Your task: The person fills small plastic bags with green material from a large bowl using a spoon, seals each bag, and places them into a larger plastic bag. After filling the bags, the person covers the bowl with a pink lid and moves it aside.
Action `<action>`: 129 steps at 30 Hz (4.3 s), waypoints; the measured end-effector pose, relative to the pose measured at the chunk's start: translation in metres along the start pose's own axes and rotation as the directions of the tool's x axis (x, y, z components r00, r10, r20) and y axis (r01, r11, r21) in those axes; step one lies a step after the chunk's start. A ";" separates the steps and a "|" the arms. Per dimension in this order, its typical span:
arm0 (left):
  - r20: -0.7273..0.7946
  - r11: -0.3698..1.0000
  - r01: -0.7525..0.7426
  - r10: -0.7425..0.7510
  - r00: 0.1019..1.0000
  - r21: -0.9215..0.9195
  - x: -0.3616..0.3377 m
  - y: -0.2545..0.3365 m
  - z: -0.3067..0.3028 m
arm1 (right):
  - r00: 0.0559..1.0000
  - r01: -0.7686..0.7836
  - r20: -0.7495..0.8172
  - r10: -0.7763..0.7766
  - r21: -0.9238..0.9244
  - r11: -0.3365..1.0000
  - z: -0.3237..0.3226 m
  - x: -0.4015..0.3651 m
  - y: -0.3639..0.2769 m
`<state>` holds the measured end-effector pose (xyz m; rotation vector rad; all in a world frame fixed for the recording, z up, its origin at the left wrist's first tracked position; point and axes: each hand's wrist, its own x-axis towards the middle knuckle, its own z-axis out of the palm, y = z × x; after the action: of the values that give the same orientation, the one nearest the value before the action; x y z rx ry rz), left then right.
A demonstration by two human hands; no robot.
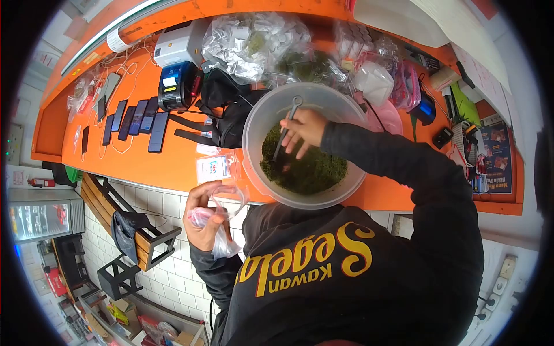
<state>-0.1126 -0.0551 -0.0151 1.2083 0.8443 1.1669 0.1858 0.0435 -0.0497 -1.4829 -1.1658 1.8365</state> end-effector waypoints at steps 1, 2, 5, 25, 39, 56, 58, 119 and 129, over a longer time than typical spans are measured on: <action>0.000 1.000 -0.005 0.005 1.000 -0.001 0.005 0.002 0.005 | 1.000 0.003 -0.001 -0.003 -0.003 1.000 -0.004 -0.012 -0.008; 0.001 0.998 0.015 -0.015 1.000 -0.054 0.011 0.005 0.014 | 0.998 0.065 -0.026 -0.065 0.028 0.997 -0.007 -0.026 -0.016; 0.038 0.998 -0.042 0.045 0.998 -0.056 0.035 0.002 0.033 | 0.971 0.211 -0.123 -0.204 0.042 0.977 -0.015 -0.066 -0.039; 0.104 0.974 -0.011 -0.013 0.995 0.226 0.081 -0.014 0.087 | 0.268 0.535 0.255 -0.929 -0.841 -0.077 0.001 -0.184 -0.049; 0.150 0.940 -0.318 0.299 0.942 0.126 0.063 -0.009 0.101 | 0.586 0.599 -0.089 -0.806 -0.622 0.504 0.014 -0.137 -0.069; 0.158 0.775 -0.418 0.393 0.906 0.474 0.055 0.021 0.093 | 0.734 0.563 -0.041 -0.678 -0.522 0.641 0.022 -0.147 -0.058; 0.168 0.773 -0.436 0.407 0.898 0.460 0.052 0.026 0.096 | 0.733 0.581 -0.044 -0.679 -0.479 0.658 0.023 -0.148 -0.056; 0.186 0.908 -0.261 0.209 0.960 0.328 0.061 0.007 0.072 | 0.460 0.477 0.324 -0.826 -0.875 -0.078 0.050 -0.119 -0.043; 0.520 0.906 -0.346 0.179 0.835 0.243 0.052 0.037 0.045 | 0.493 0.640 0.594 -0.636 -0.742 -0.196 0.045 -0.135 -0.070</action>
<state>-0.0658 -0.0174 0.0351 1.8546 0.4973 0.8845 0.1717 -0.0438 0.0820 -0.7816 -2.6669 0.1435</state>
